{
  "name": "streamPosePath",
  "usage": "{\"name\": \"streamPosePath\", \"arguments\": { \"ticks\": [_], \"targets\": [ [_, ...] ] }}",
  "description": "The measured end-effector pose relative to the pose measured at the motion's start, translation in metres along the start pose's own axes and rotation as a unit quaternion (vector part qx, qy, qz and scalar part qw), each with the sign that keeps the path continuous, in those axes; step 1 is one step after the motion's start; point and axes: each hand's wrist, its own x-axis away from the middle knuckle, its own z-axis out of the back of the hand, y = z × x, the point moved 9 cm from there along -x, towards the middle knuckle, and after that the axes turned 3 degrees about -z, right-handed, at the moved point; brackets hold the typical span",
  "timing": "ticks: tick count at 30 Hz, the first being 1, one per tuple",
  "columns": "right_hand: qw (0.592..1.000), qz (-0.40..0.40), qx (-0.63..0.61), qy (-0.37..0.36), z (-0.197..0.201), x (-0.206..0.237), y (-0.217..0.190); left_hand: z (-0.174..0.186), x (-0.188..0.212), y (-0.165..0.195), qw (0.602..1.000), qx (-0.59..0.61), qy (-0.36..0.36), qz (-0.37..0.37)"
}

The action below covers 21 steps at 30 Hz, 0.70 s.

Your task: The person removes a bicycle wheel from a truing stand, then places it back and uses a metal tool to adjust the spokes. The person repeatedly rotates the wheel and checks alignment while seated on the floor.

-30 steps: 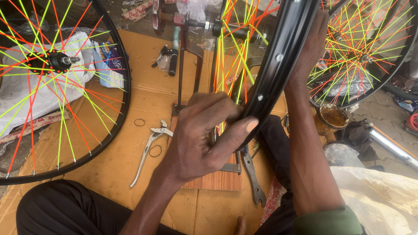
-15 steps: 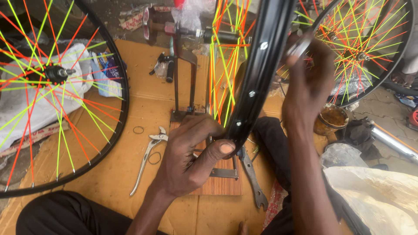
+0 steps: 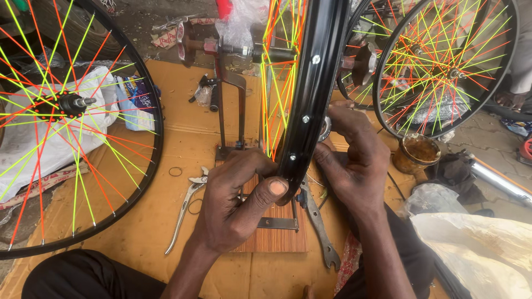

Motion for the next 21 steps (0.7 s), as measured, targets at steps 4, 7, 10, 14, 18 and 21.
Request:
{"name": "streamPosePath", "arguments": {
  "ticks": [4, 7, 10, 14, 18, 21],
  "targets": [
    [0.999, 0.047, -0.018, -0.013, -0.007, -0.004, -0.009, 0.004, -0.009, 0.007, 0.999, -0.005, 0.039, -0.003],
    [0.986, 0.001, -0.165, -0.028, -0.017, -0.013, -0.003, 0.01, -0.011, 0.012, 0.989, 0.051, 0.14, -0.006],
    [0.967, -0.034, -0.249, -0.03, -0.025, -0.027, 0.003, 0.014, -0.006, 0.027, 0.982, -0.015, 0.169, -0.085],
    [0.962, -0.112, -0.25, 0.004, -0.028, -0.049, 0.02, -0.001, 0.008, 0.035, 0.972, -0.149, 0.097, -0.154],
    [0.937, 0.006, -0.344, -0.054, -0.037, -0.075, -0.005, -0.014, 0.013, 0.019, 0.973, -0.162, 0.084, -0.141],
    [0.918, 0.022, -0.391, -0.062, -0.044, -0.082, -0.018, -0.022, 0.013, 0.008, 0.979, -0.157, 0.071, -0.112]
  ]
}}
